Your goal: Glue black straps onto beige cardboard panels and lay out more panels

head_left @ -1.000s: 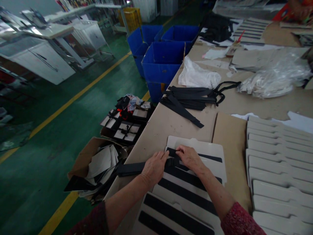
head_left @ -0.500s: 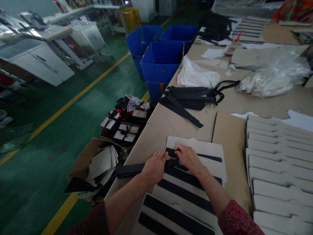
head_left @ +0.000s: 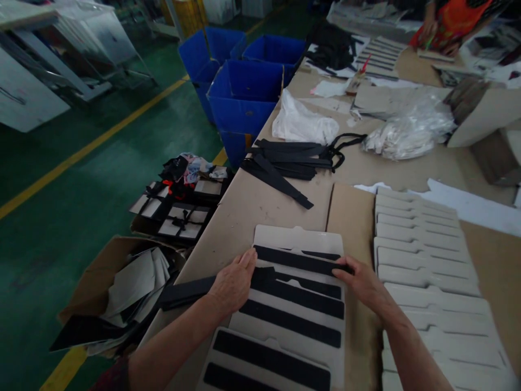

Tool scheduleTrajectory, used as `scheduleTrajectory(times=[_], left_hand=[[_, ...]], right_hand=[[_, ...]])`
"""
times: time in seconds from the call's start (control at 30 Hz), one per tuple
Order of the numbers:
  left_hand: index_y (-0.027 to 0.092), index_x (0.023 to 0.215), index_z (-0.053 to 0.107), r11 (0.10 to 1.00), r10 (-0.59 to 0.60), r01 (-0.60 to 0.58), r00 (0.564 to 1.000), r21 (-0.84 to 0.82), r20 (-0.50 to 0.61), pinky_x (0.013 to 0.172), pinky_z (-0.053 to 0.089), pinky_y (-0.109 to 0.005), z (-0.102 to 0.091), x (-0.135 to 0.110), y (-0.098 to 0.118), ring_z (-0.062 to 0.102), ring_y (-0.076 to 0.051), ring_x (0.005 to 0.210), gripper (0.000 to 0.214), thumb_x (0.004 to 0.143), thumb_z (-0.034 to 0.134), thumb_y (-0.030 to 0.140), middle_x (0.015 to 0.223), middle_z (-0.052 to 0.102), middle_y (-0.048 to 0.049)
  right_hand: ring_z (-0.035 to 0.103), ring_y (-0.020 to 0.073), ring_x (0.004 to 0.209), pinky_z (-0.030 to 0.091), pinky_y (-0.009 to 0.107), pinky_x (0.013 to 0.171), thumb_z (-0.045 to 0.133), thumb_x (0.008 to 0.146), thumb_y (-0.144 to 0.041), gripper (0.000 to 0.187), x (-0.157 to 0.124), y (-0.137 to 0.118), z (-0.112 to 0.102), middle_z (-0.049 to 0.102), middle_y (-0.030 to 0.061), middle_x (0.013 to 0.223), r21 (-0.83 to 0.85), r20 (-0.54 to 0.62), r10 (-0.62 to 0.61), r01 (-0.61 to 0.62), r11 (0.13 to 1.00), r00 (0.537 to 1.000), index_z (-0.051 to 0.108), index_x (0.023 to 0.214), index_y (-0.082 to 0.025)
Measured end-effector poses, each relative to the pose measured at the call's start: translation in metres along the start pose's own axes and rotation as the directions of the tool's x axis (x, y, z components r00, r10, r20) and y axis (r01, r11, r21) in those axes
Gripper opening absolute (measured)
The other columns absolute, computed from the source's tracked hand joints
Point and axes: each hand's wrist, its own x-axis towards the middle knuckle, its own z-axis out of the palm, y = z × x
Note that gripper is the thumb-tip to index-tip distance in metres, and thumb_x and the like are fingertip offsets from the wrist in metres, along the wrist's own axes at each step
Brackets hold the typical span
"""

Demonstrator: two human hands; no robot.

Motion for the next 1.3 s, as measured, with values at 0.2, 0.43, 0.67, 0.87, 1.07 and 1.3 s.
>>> scheduleTrajectory(times=[0.2,0.43,0.67,0.87,1.07,1.3], left_hand=[[0.007,0.146,0.032,0.999,0.001,-0.002,1.0,0.047,0.019,0.114,0.034,-0.034,0.002,0.0,0.0,0.036,-0.022,0.138,0.066,0.08,0.034,0.003,0.155,0.032,-0.014],[0.009,0.146,0.032,0.993,0.007,-0.009,1.0,0.117,0.013,0.111,0.038,-0.036,0.009,0.002,-0.002,0.038,-0.023,0.137,0.066,0.08,0.032,0.002,0.155,0.033,-0.0129],[0.007,0.147,0.03,0.989,-0.004,-0.005,0.998,0.149,0.066,0.116,0.032,-0.035,0.002,0.003,0.0,0.036,-0.022,0.14,0.069,0.079,0.032,0.001,0.157,0.03,-0.0132],[0.008,0.147,0.031,0.985,0.002,-0.014,0.998,0.172,0.07,0.117,0.03,-0.036,0.004,0.002,-0.003,0.034,-0.021,0.141,0.071,0.076,0.032,0.0,0.157,0.029,-0.0134],[0.01,0.148,0.028,0.988,-0.021,0.008,0.996,0.156,0.081,0.115,0.034,-0.035,0.006,0.001,-0.004,0.036,-0.021,0.141,0.074,0.075,0.032,-0.001,0.157,0.029,-0.0118],[0.011,0.148,0.028,0.99,-0.01,0.002,0.998,0.141,0.058,0.115,0.034,-0.036,0.007,0.001,-0.004,0.037,-0.021,0.14,0.073,0.076,0.031,0.0,0.158,0.029,-0.0115]], right_hand=[[0.064,0.0226,0.077,0.047,0.035,0.073,0.06,0.075,-0.048,0.033,-0.003,0.011,0.033,0.071,0.0034,0.083,0.138,-0.329,0.155,-0.116,0.984,0.932,0.066,0.095,-0.022],[0.064,0.0202,0.073,0.049,0.033,0.07,0.06,0.079,-0.045,0.03,-0.016,0.002,0.035,0.071,0.0033,0.084,0.182,-0.381,0.132,-0.065,0.981,0.915,0.065,0.098,-0.022],[0.065,0.0195,0.076,0.051,0.034,0.074,0.058,0.083,-0.043,0.033,-0.044,0.005,0.05,0.073,0.0065,0.095,0.225,-0.476,0.101,0.01,0.974,0.874,0.066,0.104,-0.02],[0.064,0.0206,0.073,0.051,0.033,0.068,0.061,0.081,-0.046,0.036,-0.041,0.008,0.057,0.07,0.0054,0.083,0.352,-0.486,0.23,-0.052,0.934,0.843,0.061,0.104,-0.019],[0.066,0.0195,0.074,0.048,0.031,0.068,0.06,0.081,-0.04,0.023,-0.022,-0.003,0.046,0.072,0.0021,0.084,0.244,-0.477,0.277,-0.178,0.953,0.834,0.061,0.097,-0.024],[0.067,0.0198,0.077,0.045,0.03,0.066,0.056,0.086,-0.037,0.018,-0.016,-0.005,0.048,0.073,0.0033,0.088,0.114,-0.469,0.283,-0.261,0.959,0.837,0.058,0.099,-0.025]])
